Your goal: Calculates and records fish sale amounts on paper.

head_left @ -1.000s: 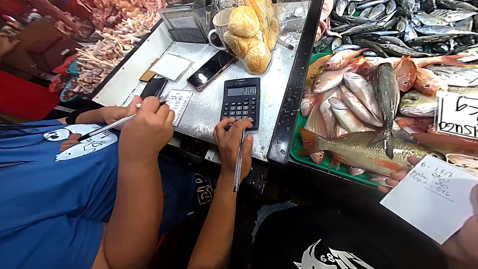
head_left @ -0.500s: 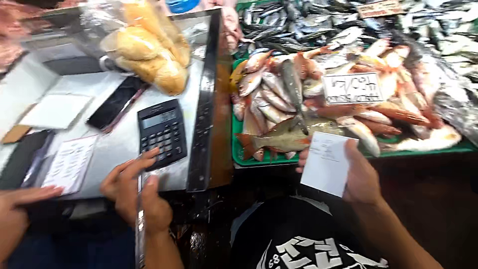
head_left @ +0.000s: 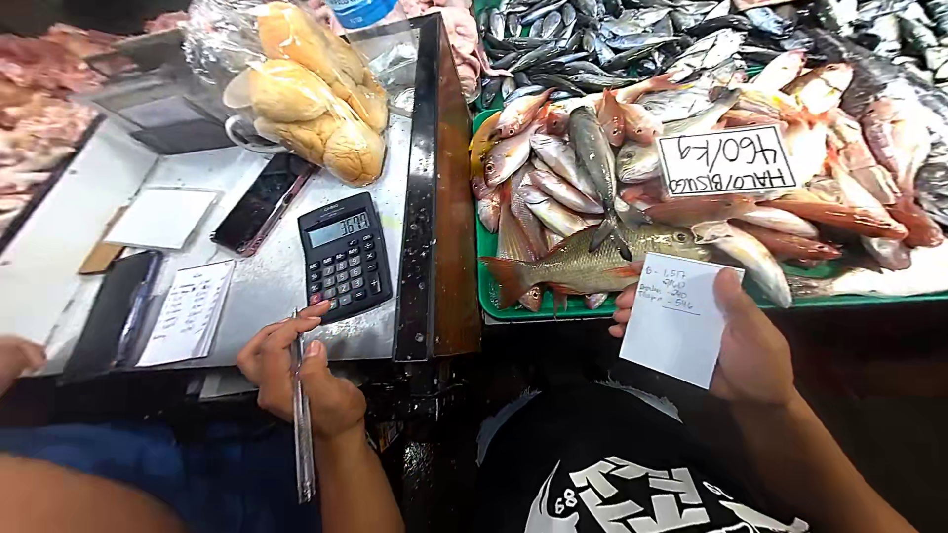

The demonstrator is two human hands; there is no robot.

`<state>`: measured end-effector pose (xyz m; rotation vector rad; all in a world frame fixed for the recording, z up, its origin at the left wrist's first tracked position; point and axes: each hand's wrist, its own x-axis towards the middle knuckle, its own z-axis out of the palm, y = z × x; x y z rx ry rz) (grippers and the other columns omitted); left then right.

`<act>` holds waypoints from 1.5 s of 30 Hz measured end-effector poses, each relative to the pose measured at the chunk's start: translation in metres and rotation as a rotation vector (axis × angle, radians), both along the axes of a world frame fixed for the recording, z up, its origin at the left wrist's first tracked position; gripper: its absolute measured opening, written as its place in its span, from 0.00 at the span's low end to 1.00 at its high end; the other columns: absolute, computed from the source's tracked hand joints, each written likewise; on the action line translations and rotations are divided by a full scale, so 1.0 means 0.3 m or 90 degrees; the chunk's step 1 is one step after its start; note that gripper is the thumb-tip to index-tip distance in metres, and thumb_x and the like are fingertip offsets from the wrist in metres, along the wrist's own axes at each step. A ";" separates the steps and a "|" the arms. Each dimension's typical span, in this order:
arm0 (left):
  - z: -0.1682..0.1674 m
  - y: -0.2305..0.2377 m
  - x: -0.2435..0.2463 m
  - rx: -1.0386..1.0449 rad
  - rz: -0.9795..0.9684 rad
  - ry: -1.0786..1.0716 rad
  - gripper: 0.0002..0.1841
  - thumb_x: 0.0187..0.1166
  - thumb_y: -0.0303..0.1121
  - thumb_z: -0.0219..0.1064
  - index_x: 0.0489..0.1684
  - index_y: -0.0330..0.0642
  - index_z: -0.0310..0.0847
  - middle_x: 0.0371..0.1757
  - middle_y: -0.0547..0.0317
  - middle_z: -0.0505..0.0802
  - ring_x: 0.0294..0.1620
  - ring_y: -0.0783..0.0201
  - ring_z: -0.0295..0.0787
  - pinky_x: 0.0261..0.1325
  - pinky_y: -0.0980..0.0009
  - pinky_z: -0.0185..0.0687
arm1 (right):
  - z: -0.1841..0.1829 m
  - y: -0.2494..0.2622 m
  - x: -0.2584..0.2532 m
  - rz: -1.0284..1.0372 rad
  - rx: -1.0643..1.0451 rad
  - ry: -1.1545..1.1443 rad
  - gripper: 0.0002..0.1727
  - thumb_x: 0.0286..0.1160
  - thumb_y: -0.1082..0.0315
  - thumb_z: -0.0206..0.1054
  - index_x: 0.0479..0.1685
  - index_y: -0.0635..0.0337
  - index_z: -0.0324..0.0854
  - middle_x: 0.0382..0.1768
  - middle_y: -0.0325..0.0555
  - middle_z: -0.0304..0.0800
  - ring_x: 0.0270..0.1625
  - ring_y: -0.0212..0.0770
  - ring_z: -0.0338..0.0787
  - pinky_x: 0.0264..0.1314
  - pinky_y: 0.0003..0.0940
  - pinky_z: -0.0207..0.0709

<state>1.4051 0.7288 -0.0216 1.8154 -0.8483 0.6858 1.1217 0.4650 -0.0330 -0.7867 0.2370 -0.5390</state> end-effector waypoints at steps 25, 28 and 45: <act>0.050 -0.039 0.026 0.201 0.066 0.112 0.19 0.80 0.33 0.48 0.46 0.39 0.89 0.50 0.55 0.92 0.66 0.50 0.75 0.75 0.49 0.54 | -0.012 -0.028 0.010 0.049 -0.032 0.020 0.38 0.76 0.30 0.58 0.71 0.51 0.82 0.50 0.43 0.97 0.54 0.45 0.97 0.60 0.46 0.90; 0.046 -0.038 0.047 0.165 0.080 0.100 0.19 0.79 0.34 0.47 0.49 0.39 0.85 0.55 0.54 0.92 0.67 0.51 0.75 0.73 0.51 0.58 | -0.014 -0.031 0.011 0.034 -0.049 0.021 0.38 0.76 0.30 0.58 0.70 0.52 0.82 0.50 0.43 0.97 0.53 0.45 0.97 0.59 0.45 0.91; 0.023 -0.030 -0.025 0.118 0.042 0.047 0.21 0.86 0.45 0.45 0.42 0.43 0.84 0.50 0.62 0.93 0.68 0.60 0.75 0.79 0.56 0.53 | -0.015 -0.035 0.014 0.048 -0.028 0.020 0.39 0.75 0.30 0.59 0.71 0.51 0.81 0.50 0.43 0.97 0.54 0.45 0.97 0.60 0.46 0.90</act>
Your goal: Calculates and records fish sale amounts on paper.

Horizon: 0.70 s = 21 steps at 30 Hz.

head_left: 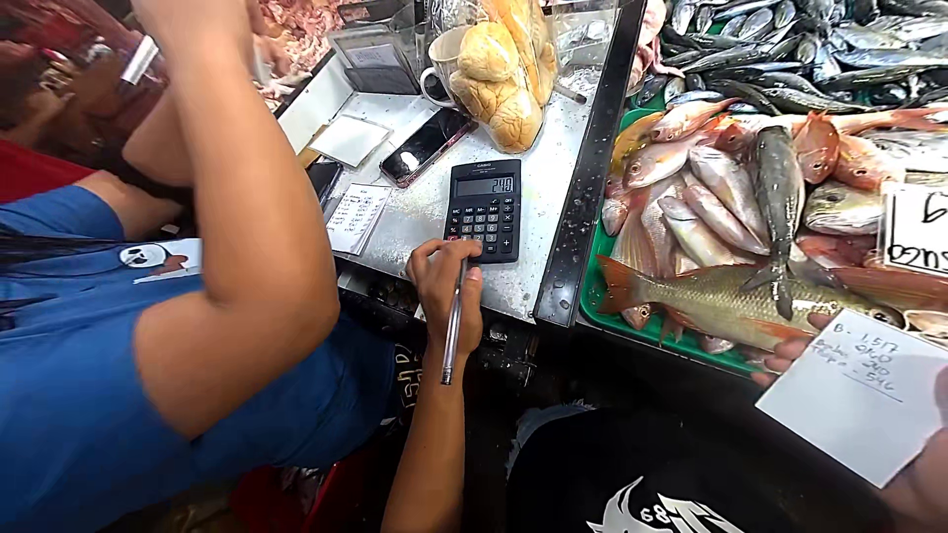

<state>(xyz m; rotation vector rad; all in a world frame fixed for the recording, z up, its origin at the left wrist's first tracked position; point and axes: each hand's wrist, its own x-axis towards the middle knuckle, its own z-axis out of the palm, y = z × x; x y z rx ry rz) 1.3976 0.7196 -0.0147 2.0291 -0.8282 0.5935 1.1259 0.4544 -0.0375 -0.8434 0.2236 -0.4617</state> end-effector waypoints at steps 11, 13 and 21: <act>0.033 -0.031 0.002 0.043 -0.081 -0.027 0.23 0.87 0.49 0.47 0.47 0.47 0.86 0.55 0.62 0.93 0.72 0.57 0.74 0.82 0.54 0.53 | 0.016 0.006 -0.035 -0.022 -0.024 -0.010 0.38 0.76 0.30 0.58 0.70 0.50 0.82 0.52 0.43 0.97 0.55 0.44 0.96 0.60 0.44 0.90; 0.027 -0.020 0.005 0.005 -0.104 -0.035 0.22 0.88 0.50 0.46 0.49 0.48 0.84 0.57 0.62 0.92 0.72 0.61 0.76 0.82 0.57 0.59 | 0.028 0.021 -0.035 -0.040 -0.016 -0.005 0.37 0.75 0.30 0.59 0.68 0.50 0.84 0.51 0.43 0.97 0.54 0.43 0.96 0.59 0.43 0.91; 0.278 -0.104 -0.124 0.104 -0.098 0.091 0.12 0.66 0.19 0.49 0.27 0.11 0.71 0.36 0.38 0.86 0.52 0.70 0.83 0.64 0.86 0.67 | 0.017 0.020 -0.035 -0.047 0.035 -0.020 0.43 0.76 0.28 0.58 0.70 0.60 0.78 0.50 0.50 0.96 0.53 0.49 0.96 0.62 0.49 0.90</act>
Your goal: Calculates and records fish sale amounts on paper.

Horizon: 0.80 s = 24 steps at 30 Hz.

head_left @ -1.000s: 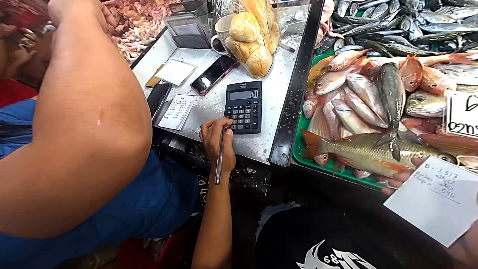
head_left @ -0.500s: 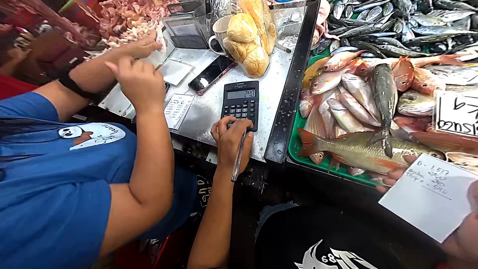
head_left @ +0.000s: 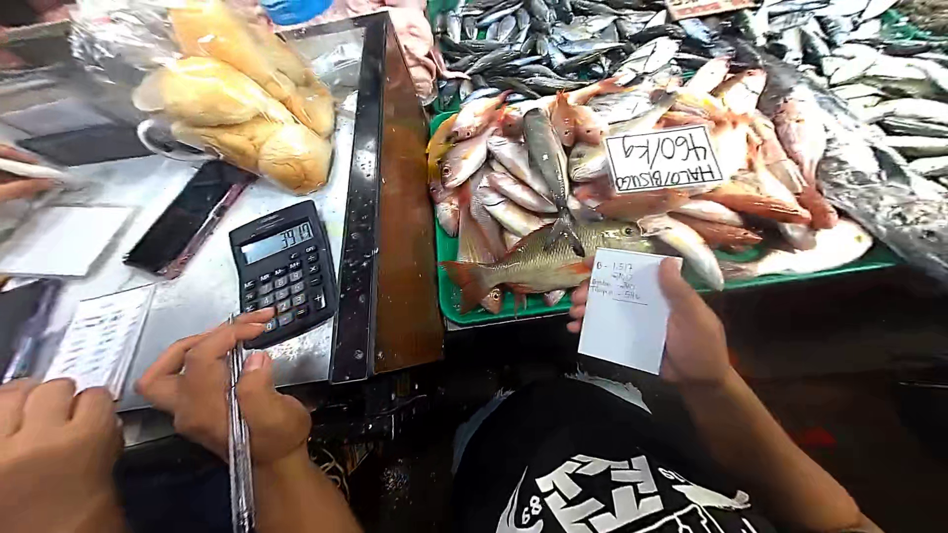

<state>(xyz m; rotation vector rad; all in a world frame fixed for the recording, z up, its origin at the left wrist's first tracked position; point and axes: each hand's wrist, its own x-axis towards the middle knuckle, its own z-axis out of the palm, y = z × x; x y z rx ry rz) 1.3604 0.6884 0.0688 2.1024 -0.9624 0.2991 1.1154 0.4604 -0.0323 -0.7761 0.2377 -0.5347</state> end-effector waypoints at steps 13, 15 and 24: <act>-0.254 0.139 0.190 -0.143 0.077 -0.019 0.18 0.84 0.39 0.45 0.44 0.39 0.80 0.59 0.55 0.90 0.78 0.57 0.72 0.83 0.57 0.57 | -0.017 -0.033 0.013 0.024 -0.065 0.050 0.38 0.74 0.28 0.59 0.68 0.49 0.82 0.49 0.42 0.98 0.51 0.43 0.97 0.56 0.43 0.92; -0.261 0.137 0.201 -0.106 0.052 -0.002 0.18 0.83 0.40 0.45 0.44 0.41 0.82 0.58 0.56 0.90 0.78 0.53 0.69 0.84 0.52 0.53 | -0.019 -0.037 0.015 0.034 -0.050 0.038 0.38 0.74 0.30 0.60 0.69 0.51 0.82 0.49 0.43 0.97 0.52 0.45 0.97 0.57 0.45 0.92; -0.249 0.092 0.213 0.006 0.061 -0.029 0.17 0.78 0.36 0.48 0.44 0.40 0.85 0.57 0.54 0.92 0.76 0.47 0.71 0.81 0.45 0.50 | -0.031 -0.050 0.019 0.035 -0.032 0.040 0.39 0.73 0.29 0.61 0.70 0.51 0.82 0.49 0.43 0.97 0.52 0.45 0.97 0.59 0.47 0.91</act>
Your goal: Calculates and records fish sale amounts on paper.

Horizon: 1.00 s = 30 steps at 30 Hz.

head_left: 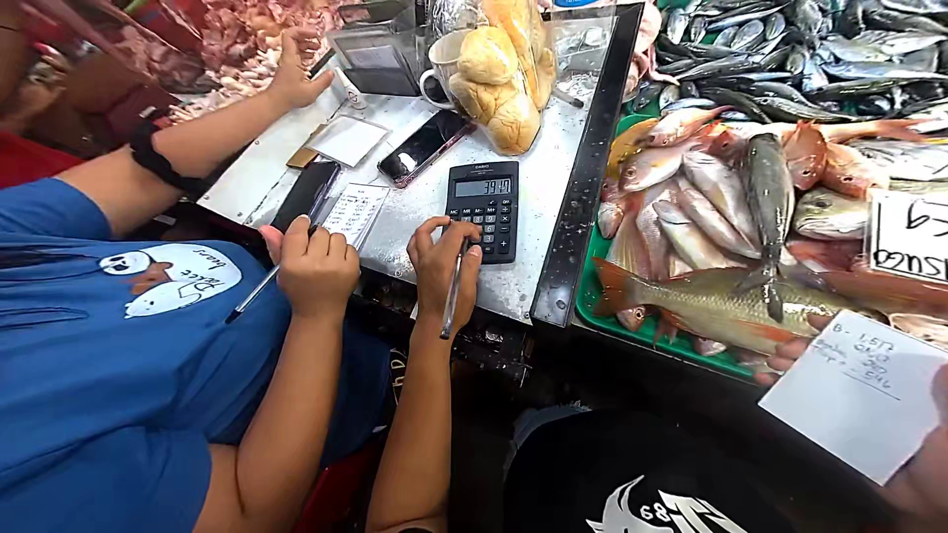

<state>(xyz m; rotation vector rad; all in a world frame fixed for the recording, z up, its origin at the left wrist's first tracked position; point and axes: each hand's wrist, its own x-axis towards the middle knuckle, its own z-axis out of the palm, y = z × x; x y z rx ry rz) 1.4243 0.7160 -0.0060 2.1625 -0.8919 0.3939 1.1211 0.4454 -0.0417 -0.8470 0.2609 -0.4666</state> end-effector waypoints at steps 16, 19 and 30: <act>0.019 -0.022 -0.006 0.018 -0.046 -0.027 0.19 0.79 0.38 0.47 0.44 0.41 0.86 0.55 0.56 0.92 0.72 0.49 0.74 0.79 0.48 0.54 | -0.004 -0.013 -0.002 0.012 -0.005 -0.017 0.38 0.76 0.30 0.59 0.70 0.50 0.82 0.51 0.43 0.97 0.54 0.45 0.97 0.60 0.46 0.90; 0.015 -0.029 -0.009 0.047 -0.044 -0.018 0.19 0.79 0.37 0.49 0.44 0.41 0.88 0.53 0.55 0.93 0.68 0.49 0.77 0.78 0.46 0.56 | -0.004 -0.015 -0.009 0.010 0.006 -0.014 0.38 0.74 0.30 0.60 0.70 0.51 0.82 0.51 0.44 0.97 0.54 0.45 0.97 0.60 0.47 0.90; -0.050 0.020 -0.075 -0.106 -0.046 -0.066 0.22 0.85 0.46 0.47 0.36 0.43 0.85 0.47 0.62 0.93 0.69 0.60 0.76 0.81 0.61 0.54 | -0.003 -0.020 -0.017 0.019 0.007 -0.029 0.36 0.78 0.33 0.60 0.70 0.53 0.82 0.51 0.45 0.96 0.53 0.46 0.96 0.61 0.46 0.90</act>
